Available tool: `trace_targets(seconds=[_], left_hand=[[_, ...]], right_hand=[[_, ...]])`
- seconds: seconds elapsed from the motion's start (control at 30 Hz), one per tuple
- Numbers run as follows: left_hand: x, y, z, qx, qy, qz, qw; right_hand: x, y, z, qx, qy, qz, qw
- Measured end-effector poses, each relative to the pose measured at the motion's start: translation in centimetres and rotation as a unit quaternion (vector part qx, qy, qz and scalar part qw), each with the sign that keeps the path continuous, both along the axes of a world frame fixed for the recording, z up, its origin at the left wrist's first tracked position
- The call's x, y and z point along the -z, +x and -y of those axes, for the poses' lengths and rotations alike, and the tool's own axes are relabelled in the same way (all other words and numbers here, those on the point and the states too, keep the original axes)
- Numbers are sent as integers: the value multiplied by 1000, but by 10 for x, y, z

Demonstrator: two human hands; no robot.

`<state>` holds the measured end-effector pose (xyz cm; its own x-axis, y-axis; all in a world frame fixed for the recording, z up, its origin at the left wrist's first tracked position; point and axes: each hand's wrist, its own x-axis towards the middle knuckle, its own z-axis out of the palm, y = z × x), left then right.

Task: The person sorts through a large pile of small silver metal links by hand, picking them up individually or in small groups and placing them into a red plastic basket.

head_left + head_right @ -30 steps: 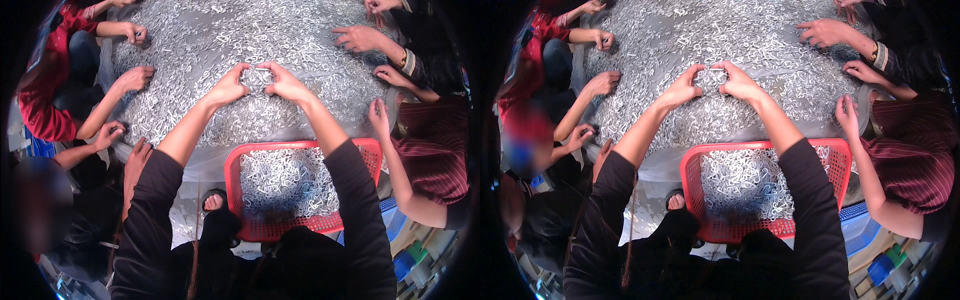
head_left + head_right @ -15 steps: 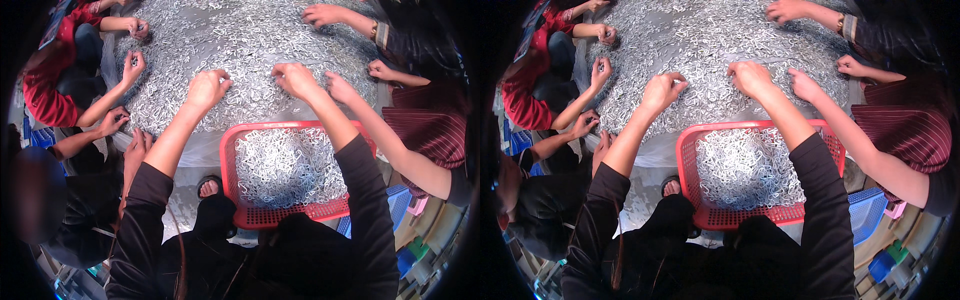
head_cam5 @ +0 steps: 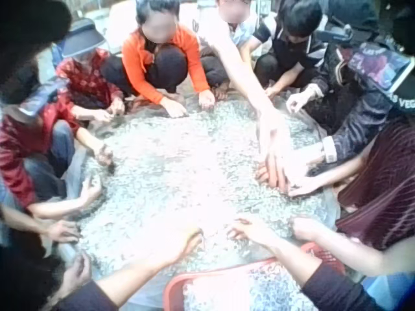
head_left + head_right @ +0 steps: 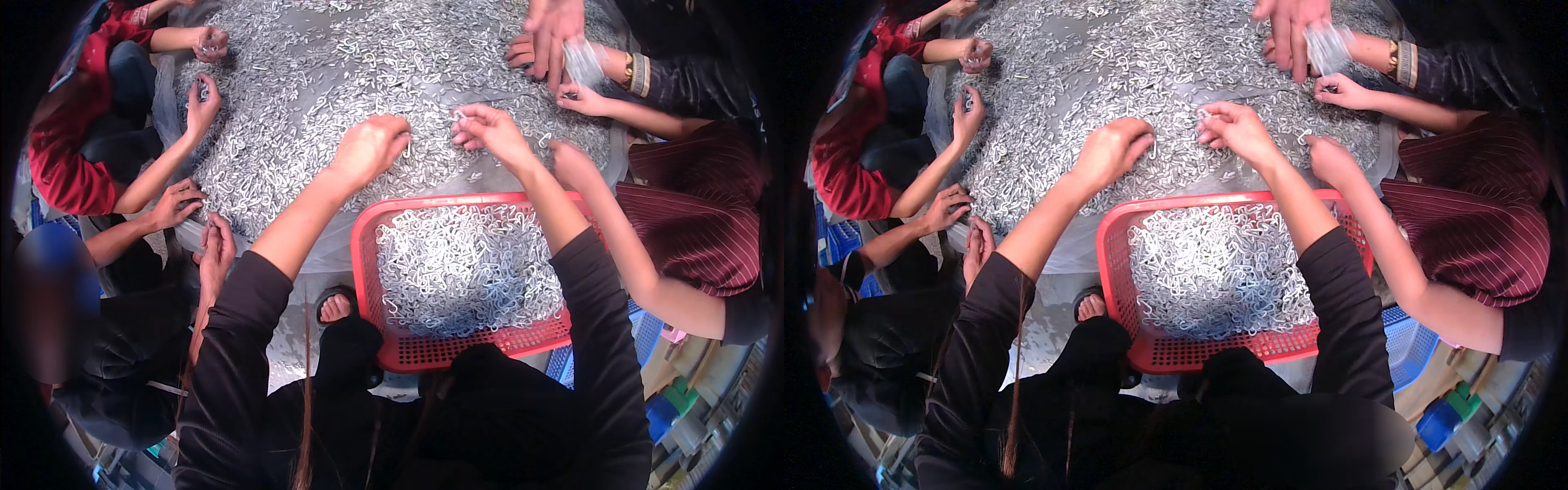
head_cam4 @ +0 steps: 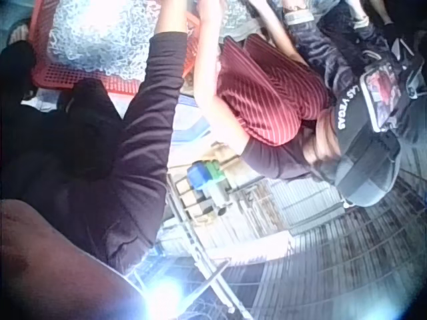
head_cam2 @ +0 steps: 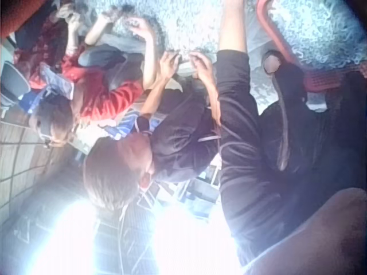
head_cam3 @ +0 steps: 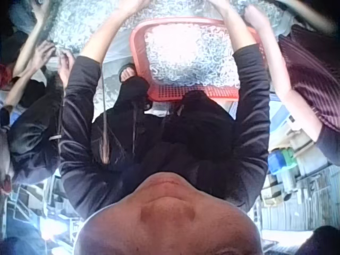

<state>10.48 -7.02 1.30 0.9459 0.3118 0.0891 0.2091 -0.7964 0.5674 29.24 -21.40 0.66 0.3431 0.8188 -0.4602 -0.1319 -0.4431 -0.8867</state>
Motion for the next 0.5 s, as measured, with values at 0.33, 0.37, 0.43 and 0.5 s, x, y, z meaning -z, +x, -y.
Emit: trace_targets(seconds=[0.33, 0.37, 0.43, 0.5], left_hand=[[-4, -5, -47, -120, -402, -39, 907], [-7, -4, -49, -127, -392, -63, 909], [-9, -6, -60, -146, -369, -108, 912], [-2, -4, -71, -146, -511, -62, 845]], right_hand=[[25, 0, -17, -112, -39, 347, 930], [27, -1, -20, -144, -47, 421, 895], [20, -2, -27, -160, -38, 427, 889], [12, 1, -30, -145, -28, 399, 905]])
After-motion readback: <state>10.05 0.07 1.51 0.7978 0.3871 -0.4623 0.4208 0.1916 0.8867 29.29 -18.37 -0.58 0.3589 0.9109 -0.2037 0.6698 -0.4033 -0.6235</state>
